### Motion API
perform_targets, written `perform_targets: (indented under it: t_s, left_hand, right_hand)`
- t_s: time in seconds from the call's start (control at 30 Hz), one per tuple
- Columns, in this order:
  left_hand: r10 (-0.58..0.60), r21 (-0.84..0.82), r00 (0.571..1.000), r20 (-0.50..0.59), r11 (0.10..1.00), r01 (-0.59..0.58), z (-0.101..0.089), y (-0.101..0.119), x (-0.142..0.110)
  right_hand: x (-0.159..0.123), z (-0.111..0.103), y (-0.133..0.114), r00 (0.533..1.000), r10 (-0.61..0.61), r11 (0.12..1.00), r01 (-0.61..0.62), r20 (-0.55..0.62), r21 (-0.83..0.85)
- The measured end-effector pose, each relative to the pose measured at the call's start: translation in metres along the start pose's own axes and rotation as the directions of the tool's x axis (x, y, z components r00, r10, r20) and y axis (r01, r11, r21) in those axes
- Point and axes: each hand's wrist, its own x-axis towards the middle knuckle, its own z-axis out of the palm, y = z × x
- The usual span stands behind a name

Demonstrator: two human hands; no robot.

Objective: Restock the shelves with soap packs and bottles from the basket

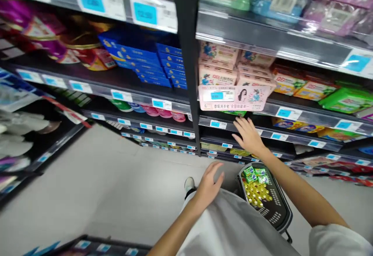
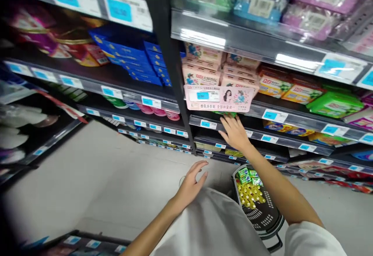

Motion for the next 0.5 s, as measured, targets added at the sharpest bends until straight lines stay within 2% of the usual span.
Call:
perform_targets:
  t_s: [0.07, 0.13, 0.2, 0.27, 0.33, 0.4, 0.5]
  left_hand:
    - [-0.001, 0.003, 0.999, 0.053, 1.0, 0.001, 0.006, 0.001, 0.003]
    - [-0.002, 0.011, 0.992, 0.123, 1.0, 0.0, 0.014, 0.001, 0.006]
    - [0.004, 0.024, 0.979, 0.204, 1.0, -0.009, 0.022, 0.0, 0.008]
    - [0.002, 0.046, 0.961, 0.277, 0.999, -0.015, 0.031, -0.004, 0.009]
    - [-0.026, 0.077, 0.939, 0.343, 0.997, 0.0, 0.039, -0.009, 0.01]
    - [-0.061, 0.11, 0.914, 0.402, 0.994, 0.018, 0.046, -0.015, 0.013]
    - [-0.098, 0.155, 0.87, 0.483, 0.988, 0.025, 0.058, -0.023, 0.018]
  right_hand:
    - [-0.039, 0.008, -0.008, 0.999, -0.001, 1.0, 0.002, -0.037, 0.021]
    - [-0.079, 0.022, -0.016, 0.996, 0.057, 0.997, -0.054, -0.065, 0.059]
    - [-0.12, 0.039, -0.025, 0.985, 0.166, 0.981, -0.159, -0.054, 0.11]
    - [-0.162, 0.057, -0.036, 0.951, 0.308, 0.937, -0.308, 0.026, 0.166]
    - [-0.205, 0.075, -0.048, 0.87, 0.465, 0.849, -0.491, 0.163, 0.197]
    - [-0.248, 0.091, -0.061, 0.753, 0.597, 0.733, -0.653, 0.278, 0.193]
    - [-0.308, 0.11, -0.079, 0.57, 0.733, 0.553, -0.817, 0.371, 0.163]
